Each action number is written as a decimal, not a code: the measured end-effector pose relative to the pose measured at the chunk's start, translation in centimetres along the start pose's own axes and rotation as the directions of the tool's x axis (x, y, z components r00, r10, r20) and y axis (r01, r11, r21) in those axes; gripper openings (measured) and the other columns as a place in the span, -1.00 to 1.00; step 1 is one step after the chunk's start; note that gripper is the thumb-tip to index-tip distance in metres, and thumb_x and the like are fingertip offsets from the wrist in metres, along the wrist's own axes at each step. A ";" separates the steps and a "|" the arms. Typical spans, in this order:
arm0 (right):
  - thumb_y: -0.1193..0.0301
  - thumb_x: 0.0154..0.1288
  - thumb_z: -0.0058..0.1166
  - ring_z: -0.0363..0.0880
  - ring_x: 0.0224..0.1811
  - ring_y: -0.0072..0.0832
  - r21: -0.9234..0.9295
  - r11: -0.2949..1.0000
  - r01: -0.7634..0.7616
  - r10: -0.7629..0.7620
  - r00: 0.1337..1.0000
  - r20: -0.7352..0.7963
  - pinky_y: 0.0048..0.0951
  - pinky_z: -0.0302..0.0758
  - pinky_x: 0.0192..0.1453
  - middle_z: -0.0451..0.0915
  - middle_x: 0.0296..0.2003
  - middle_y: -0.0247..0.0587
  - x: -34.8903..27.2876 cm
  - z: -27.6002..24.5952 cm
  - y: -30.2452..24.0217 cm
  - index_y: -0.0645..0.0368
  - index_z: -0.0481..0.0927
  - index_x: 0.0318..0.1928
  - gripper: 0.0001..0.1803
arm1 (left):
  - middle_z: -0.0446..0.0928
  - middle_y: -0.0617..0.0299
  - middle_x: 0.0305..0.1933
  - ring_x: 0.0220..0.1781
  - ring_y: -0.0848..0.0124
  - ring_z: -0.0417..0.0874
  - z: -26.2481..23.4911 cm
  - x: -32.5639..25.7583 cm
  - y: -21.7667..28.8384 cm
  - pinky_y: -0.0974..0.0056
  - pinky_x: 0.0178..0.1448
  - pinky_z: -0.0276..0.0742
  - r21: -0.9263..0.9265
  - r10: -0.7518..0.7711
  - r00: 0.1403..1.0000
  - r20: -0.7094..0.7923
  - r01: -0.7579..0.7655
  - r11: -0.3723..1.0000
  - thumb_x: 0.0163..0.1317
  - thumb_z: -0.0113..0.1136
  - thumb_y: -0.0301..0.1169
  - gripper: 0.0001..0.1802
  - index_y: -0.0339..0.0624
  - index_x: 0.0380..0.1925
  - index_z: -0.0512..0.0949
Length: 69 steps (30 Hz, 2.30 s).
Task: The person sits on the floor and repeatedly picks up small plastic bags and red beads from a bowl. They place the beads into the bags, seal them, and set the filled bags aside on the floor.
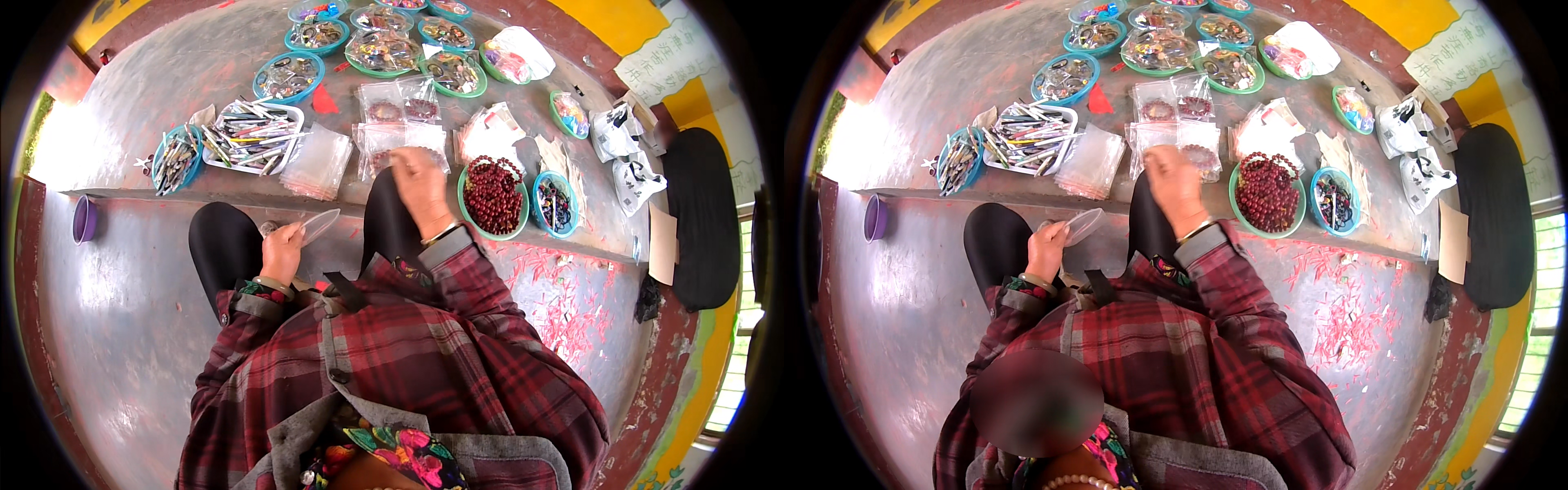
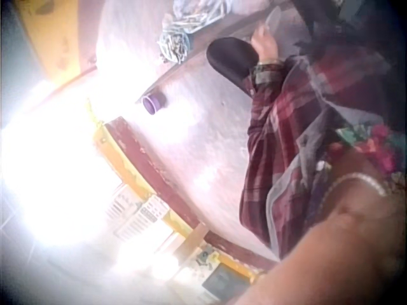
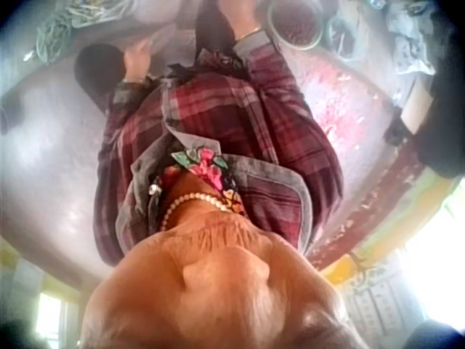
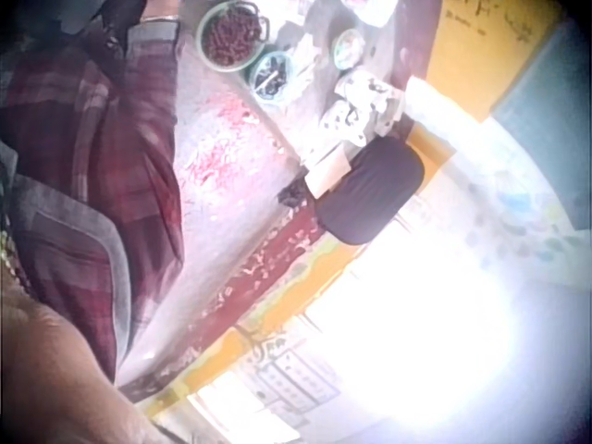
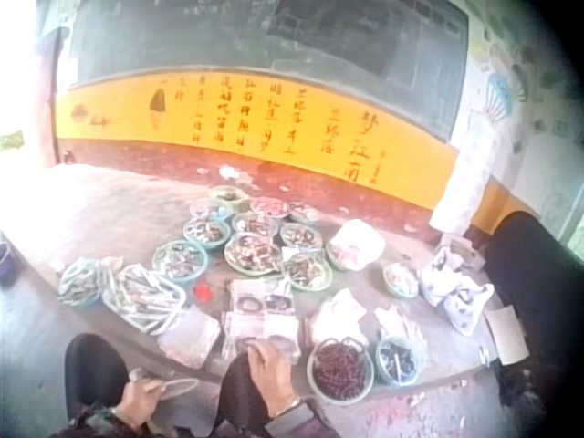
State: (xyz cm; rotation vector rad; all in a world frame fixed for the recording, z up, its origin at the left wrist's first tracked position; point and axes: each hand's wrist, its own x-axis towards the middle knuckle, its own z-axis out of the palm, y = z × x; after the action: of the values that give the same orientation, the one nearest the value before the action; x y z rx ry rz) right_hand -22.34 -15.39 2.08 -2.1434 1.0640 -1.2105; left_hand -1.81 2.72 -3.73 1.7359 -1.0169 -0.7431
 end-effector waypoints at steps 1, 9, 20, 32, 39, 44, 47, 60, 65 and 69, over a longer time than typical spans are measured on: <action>0.46 0.14 0.04 0.56 -0.27 -0.15 -0.083 0.996 -0.027 0.018 0.994 -0.106 -0.28 0.50 -0.19 0.58 -0.34 -0.10 0.1 -0.8 2.7 0.12 0.57 -0.36 -0.93 | 0.58 0.05 -0.40 -0.42 0.41 0.59 0.2 0.0 -0.1 0.36 -0.28 0.50 -0.004 -0.008 1.000 0.015 0.009 1.000 0.21 0.07 -0.43 -0.76 -0.41 -0.23 0.55; 0.32 0.00 0.11 0.45 -0.05 -0.11 -0.682 0.637 -0.358 0.358 0.922 -0.149 -0.16 0.39 0.04 0.55 -0.21 -0.09 -3.4 -6.3 20.9 0.09 0.61 -0.27 -0.76 | 0.57 0.09 -0.35 -0.38 0.45 0.59 0.7 0.5 -0.2 0.38 -0.27 0.54 -0.061 -0.088 0.994 0.066 0.092 0.994 0.22 0.06 -0.48 -0.79 -0.41 -0.23 0.55; 0.25 0.11 0.03 0.36 0.05 -0.16 -0.853 0.392 -0.345 0.544 0.835 -0.087 -0.16 0.35 0.06 0.47 -0.12 -0.13 -2.6 -5.5 23.8 0.05 0.59 -0.22 -0.75 | 0.53 0.06 -0.39 -0.42 0.39 0.59 1.3 0.9 -0.6 0.36 -0.34 0.53 -0.012 -0.083 0.995 0.048 0.084 0.996 0.21 0.06 -0.46 -0.80 -0.39 -0.27 0.55; 0.33 0.10 0.09 0.59 -0.27 -0.10 -0.491 0.778 -0.392 0.367 0.918 -0.151 -0.26 0.47 -0.15 0.60 -0.34 0.01 -0.2 -11.2 24.4 0.13 0.61 -0.19 -0.75 | 0.51 0.01 -0.41 -0.48 0.29 0.57 1.4 0.6 -0.6 0.29 -0.40 0.48 0.000 -0.051 0.996 0.079 0.052 0.999 0.20 0.05 -0.44 -0.80 -0.38 -0.31 0.54; 0.46 0.15 0.12 0.51 -0.32 -0.65 -0.144 0.958 -0.246 0.254 0.966 0.041 -0.54 0.47 -0.16 0.62 -0.37 -0.23 2.8 -11.1 11.2 0.24 0.57 -0.11 -0.73 | 0.53 0.09 -0.43 -0.46 0.36 0.58 1.2 0.9 -2.6 0.30 -0.34 0.49 0.202 0.119 0.987 0.111 -0.140 0.969 0.20 0.07 -0.42 -0.79 -0.37 -0.29 0.56; 0.62 0.19 0.06 0.47 -0.24 -0.68 0.355 0.882 -0.311 0.222 0.937 0.268 -0.64 0.43 -0.12 0.57 -0.24 -0.38 3.4 -8.2 2.3 0.28 0.56 -0.09 -0.75 | 0.55 0.08 -0.42 -0.44 0.40 0.59 1.1 0.6 -1.6 0.30 -0.35 0.48 0.101 0.025 0.994 0.103 -0.036 0.994 0.19 0.07 -0.43 -0.78 -0.38 -0.28 0.56; 0.62 0.18 0.09 0.47 -0.19 -0.68 0.502 0.779 -0.375 0.169 0.898 0.407 -0.65 0.41 -0.07 0.57 -0.25 -0.39 2.7 -5.9 -2.7 0.27 0.57 -0.09 -0.74 | 0.56 0.05 -0.46 -0.46 0.39 0.60 0.9 0.3 -1.0 0.28 -0.36 0.49 0.076 -0.001 0.993 0.116 -0.008 0.997 0.19 0.08 -0.41 -0.77 -0.39 -0.30 0.56; 0.65 0.06 0.10 0.57 -0.30 -0.44 0.362 0.930 -0.058 -0.175 0.799 0.576 -0.53 0.46 -0.20 0.60 -0.33 -0.16 -3.2 2.0 -4.8 0.20 0.60 -0.17 -0.73 | 0.56 -0.03 -0.51 -0.47 0.27 0.61 0.1 -0.3 0.6 0.25 -0.31 0.51 0.114 0.029 0.987 0.157 -0.047 0.992 0.18 0.04 -0.39 -0.76 -0.30 -0.26 0.58; 0.62 0.03 0.09 0.57 -0.21 -0.24 0.266 0.944 0.196 -0.318 0.756 0.572 -0.38 0.48 -0.15 0.59 -0.28 -0.12 -3.2 1.6 -5.1 0.18 0.58 -0.17 -0.71 | 0.56 -0.02 -0.48 -0.47 0.26 0.60 0.3 -0.3 -0.1 0.23 -0.30 0.50 0.072 0.082 0.985 0.150 -0.093 0.993 0.19 0.02 -0.40 -0.76 -0.26 -0.21 0.58; 0.55 0.03 0.08 0.53 -0.22 -0.15 0.126 0.910 0.394 -0.373 0.651 0.661 -0.27 0.47 -0.18 0.57 -0.34 -0.12 -3.5 2.3 -5.5 0.14 0.48 -0.13 -0.68 | 0.55 -0.08 -0.45 -0.42 0.11 0.60 0.4 -0.4 0.6 0.17 -0.30 0.49 0.157 0.178 0.972 0.154 -0.202 0.967 0.17 0.00 -0.41 -0.78 -0.22 -0.27 0.59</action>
State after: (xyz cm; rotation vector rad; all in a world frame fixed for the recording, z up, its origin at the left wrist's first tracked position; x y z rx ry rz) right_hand -19.28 -9.29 2.96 -2.5979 0.3032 -0.4407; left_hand -2.47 2.82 -3.31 1.7189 -1.3579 -0.6755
